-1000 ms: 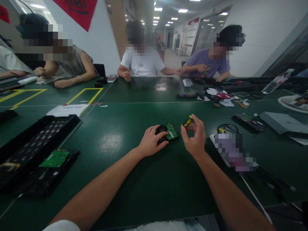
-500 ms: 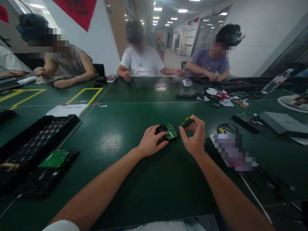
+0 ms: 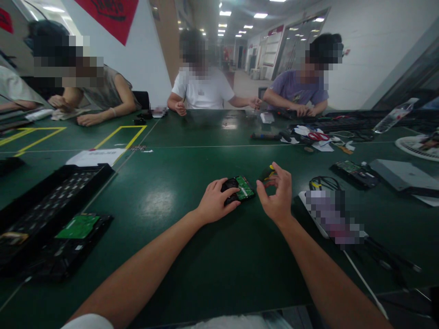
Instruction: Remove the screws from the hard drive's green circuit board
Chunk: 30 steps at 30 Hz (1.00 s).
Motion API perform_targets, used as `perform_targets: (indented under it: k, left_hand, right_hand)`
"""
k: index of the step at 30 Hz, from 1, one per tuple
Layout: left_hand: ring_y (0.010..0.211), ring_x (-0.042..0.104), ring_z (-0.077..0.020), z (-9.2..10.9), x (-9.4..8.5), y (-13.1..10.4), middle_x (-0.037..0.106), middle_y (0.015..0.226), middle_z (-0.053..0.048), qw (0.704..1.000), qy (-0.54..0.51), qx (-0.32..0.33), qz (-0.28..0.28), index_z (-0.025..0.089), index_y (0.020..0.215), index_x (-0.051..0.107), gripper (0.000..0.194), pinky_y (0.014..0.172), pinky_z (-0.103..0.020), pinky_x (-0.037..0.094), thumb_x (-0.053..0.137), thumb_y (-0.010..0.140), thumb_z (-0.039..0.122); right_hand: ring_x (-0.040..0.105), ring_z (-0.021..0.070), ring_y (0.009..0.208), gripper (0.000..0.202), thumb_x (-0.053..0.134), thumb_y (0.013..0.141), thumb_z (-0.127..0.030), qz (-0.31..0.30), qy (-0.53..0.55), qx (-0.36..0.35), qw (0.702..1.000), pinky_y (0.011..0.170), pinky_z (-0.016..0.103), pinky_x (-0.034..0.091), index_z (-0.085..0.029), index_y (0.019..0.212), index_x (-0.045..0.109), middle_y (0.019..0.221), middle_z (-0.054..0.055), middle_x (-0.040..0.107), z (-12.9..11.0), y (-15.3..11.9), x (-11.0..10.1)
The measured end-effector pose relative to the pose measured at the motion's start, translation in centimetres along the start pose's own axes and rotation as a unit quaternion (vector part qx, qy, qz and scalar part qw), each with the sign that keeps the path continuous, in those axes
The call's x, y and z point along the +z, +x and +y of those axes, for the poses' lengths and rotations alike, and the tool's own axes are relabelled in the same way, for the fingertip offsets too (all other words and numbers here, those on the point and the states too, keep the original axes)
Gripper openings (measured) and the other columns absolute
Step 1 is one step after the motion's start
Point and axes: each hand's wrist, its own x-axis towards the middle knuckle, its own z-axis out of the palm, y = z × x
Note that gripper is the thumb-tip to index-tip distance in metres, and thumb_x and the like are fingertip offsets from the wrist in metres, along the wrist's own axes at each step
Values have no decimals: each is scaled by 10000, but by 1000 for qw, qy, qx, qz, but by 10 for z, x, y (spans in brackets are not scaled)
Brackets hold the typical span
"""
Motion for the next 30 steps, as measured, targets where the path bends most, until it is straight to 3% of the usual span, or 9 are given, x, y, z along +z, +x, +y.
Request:
perform_targets:
  k: [5,10,23,30]
  left_hand:
    - [1440,444,-388,0,0,0,452,1573,-148,1000,-3,0,4,330,1423,660,488,1162,-612,413,630,988,551]
    - [1442,440,-395,-1,1,0,437,1583,-155,1000,-2,1,3,328,1420,663,490,1161,-617,408,629,988,555]
    - [1429,456,-389,0,0,0,452,1570,-158,1000,1,7,9,317,1412,669,486,1157,-605,416,616,996,560]
    - [1433,449,-390,-2,3,0,452,1572,-145,1000,2,0,6,330,1414,666,482,1157,-619,412,624,989,556]
  right_hand:
    - [676,239,1006,738,671,944,-214,-12,12,1,1000,793,452,690,-326,1612,378,1414,144,509,-1,0,0]
    - [682,210,926,693,697,942,-233,-4,18,-1,1000,728,416,687,-346,1569,423,1400,131,514,-2,0,0]
    - [725,226,1001,611,684,974,-247,0,36,8,999,772,408,698,-332,1538,465,1418,132,537,-2,1,0]
    - [771,264,1059,616,678,980,-229,-14,76,21,997,957,513,666,-301,1538,429,1455,143,587,-2,-2,0]
